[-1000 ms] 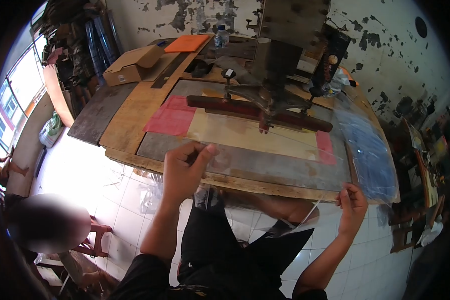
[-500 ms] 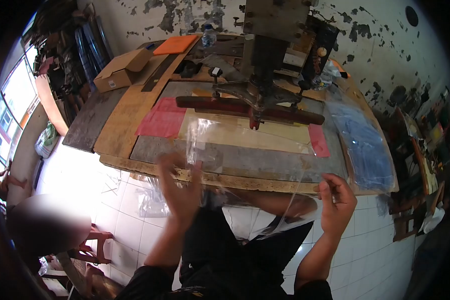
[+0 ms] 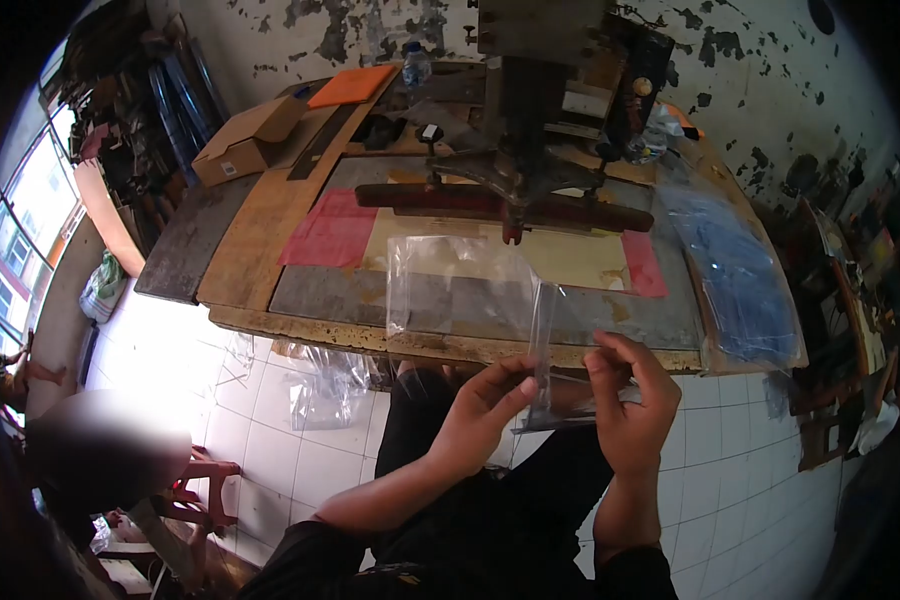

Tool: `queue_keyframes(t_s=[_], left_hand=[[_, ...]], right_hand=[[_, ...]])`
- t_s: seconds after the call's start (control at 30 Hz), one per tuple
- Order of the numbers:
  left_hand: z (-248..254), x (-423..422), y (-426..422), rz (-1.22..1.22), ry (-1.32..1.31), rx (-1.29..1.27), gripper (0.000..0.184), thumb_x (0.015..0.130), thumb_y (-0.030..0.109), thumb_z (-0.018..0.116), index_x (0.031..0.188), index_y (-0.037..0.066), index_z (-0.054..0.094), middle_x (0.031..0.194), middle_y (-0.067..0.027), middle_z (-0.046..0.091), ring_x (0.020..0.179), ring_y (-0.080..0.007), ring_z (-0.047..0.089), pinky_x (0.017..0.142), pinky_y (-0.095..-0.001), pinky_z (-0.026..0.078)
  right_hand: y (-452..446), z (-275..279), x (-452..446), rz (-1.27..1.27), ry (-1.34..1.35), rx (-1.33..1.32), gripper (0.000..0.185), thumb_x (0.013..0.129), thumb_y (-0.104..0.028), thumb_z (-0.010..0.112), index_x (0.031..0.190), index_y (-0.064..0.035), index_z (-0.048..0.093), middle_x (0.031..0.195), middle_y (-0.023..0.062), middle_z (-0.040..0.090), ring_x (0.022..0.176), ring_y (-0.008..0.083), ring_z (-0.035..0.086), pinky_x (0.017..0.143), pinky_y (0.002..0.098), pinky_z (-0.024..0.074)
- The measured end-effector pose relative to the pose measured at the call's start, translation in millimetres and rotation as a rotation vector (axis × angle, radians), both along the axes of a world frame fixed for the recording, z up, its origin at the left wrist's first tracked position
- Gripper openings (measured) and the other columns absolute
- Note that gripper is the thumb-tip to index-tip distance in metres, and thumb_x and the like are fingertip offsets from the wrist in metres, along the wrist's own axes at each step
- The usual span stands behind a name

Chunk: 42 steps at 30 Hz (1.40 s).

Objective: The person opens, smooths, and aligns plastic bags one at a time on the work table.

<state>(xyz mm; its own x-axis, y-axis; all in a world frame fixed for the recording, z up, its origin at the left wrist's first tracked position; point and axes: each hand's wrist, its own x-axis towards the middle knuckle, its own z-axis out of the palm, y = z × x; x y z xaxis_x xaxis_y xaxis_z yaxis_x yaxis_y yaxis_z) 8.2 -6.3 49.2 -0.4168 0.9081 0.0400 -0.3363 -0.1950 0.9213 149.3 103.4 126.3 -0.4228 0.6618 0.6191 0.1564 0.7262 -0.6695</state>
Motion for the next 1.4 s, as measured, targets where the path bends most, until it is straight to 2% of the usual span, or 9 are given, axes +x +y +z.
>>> queue_keyframes(t_s=[0.17,0.37,0.53,0.6,0.83,0.93,1.03,1.3,1.4], left_hand=[[1,-2,-2,-0.045,-0.427,0.093,0.016,0.108,0.012,0.063,0.122,0.004,0.064,0.116,-0.0006,0.067,0.116,-0.0105,0.060,0.107,-0.0274,0.043],[19,1,-14,0.075,0.080,0.091,0.017,0.108,0.015,0.064,0.119,0.002,0.064,0.115,-0.0012,0.067,0.112,-0.0133,0.061,0.105,-0.0304,0.045],[24,-24,-33,0.180,0.080,0.306,0.012,0.110,0.016,0.059,0.113,0.004,0.058,0.113,-0.0095,0.068,0.110,-0.0147,0.064,0.103,-0.0330,0.048],[25,-46,-40,0.042,0.036,0.368,0.024,0.113,0.029,0.054,0.114,0.006,0.059,0.114,-0.0142,0.072,0.104,-0.0206,0.068,0.101,-0.0364,0.050],[18,-71,-58,-0.109,-0.592,0.521,0.039,0.114,0.034,0.049,0.135,0.003,0.057,0.108,-0.0124,0.069,0.101,-0.0266,0.065,0.095,-0.0413,0.051],[32,-74,-68,-0.021,-0.217,0.567,0.055,0.107,0.036,0.062,0.146,-0.001,0.054,0.106,-0.0129,0.070,0.100,-0.0259,0.065,0.093,-0.0401,0.050],[49,-90,-94,0.157,0.218,0.500,0.030,0.105,0.026,0.068,0.122,0.001,0.064,0.098,-0.0162,0.071,0.088,-0.0255,0.068,0.080,-0.0404,0.053],[103,-117,-108,0.908,0.618,0.466,0.033,0.114,0.031,0.051,0.107,0.000,0.060,0.078,-0.0080,0.060,0.072,-0.0185,0.057,0.079,-0.0334,0.049],[121,-127,-116,0.659,0.689,0.300,0.037,0.106,0.030,0.068,0.117,-0.006,0.068,0.096,-0.0136,0.072,0.085,-0.0174,0.067,0.076,-0.0298,0.051]], right_hand=[[-1,-2,0,-0.043,-0.020,0.183,0.025,0.091,-0.002,0.080,0.115,-0.0019,0.073,0.091,0.0123,0.075,0.077,0.0226,0.073,0.067,0.0310,0.0551],[-21,-4,12,-0.066,-0.058,0.138,0.030,0.088,-0.005,0.085,0.116,0.0004,0.075,0.093,0.0128,0.076,0.083,0.0189,0.074,0.068,0.0253,0.0537],[-14,-11,45,0.868,0.068,-0.545,0.068,0.097,-0.052,0.073,0.134,0.0043,0.067,0.117,0.0197,0.073,0.107,0.0270,0.074,0.092,0.0355,0.0563],[9,-27,39,0.787,-0.108,-0.471,0.082,0.100,-0.067,0.058,0.144,0.0016,0.061,0.137,0.0203,0.066,0.132,0.0328,0.062,0.115,0.0455,0.0432],[-11,-182,-13,0.897,-0.194,-0.784,0.084,0.104,-0.057,0.061,0.163,-0.0045,0.034,0.161,0.0162,0.045,0.153,0.0280,0.039,0.125,0.0461,0.0304],[-12,-219,-17,1.023,-0.130,-1.101,0.063,0.105,-0.047,0.066,0.151,-0.0054,0.051,0.146,0.0109,0.058,0.141,0.0225,0.050,0.121,0.0444,0.0362],[-7,-191,-1,0.804,-0.203,-1.120,0.020,0.102,-0.023,0.074,0.106,-0.0033,0.073,0.098,-0.0003,0.071,0.092,0.0092,0.066,0.086,0.0284,0.0545],[19,-98,56,0.454,-0.253,-0.749,0.023,0.103,-0.019,0.071,0.088,-0.0017,0.067,0.082,-0.0017,0.061,0.067,0.0056,0.052,0.062,0.0222,0.0417],[27,-81,76,0.446,-0.104,-0.656,0.025,0.103,-0.016,0.069,0.082,-0.0030,0.063,0.074,0.0003,0.059,0.055,0.0038,0.046,0.049,0.0216,0.0332]])
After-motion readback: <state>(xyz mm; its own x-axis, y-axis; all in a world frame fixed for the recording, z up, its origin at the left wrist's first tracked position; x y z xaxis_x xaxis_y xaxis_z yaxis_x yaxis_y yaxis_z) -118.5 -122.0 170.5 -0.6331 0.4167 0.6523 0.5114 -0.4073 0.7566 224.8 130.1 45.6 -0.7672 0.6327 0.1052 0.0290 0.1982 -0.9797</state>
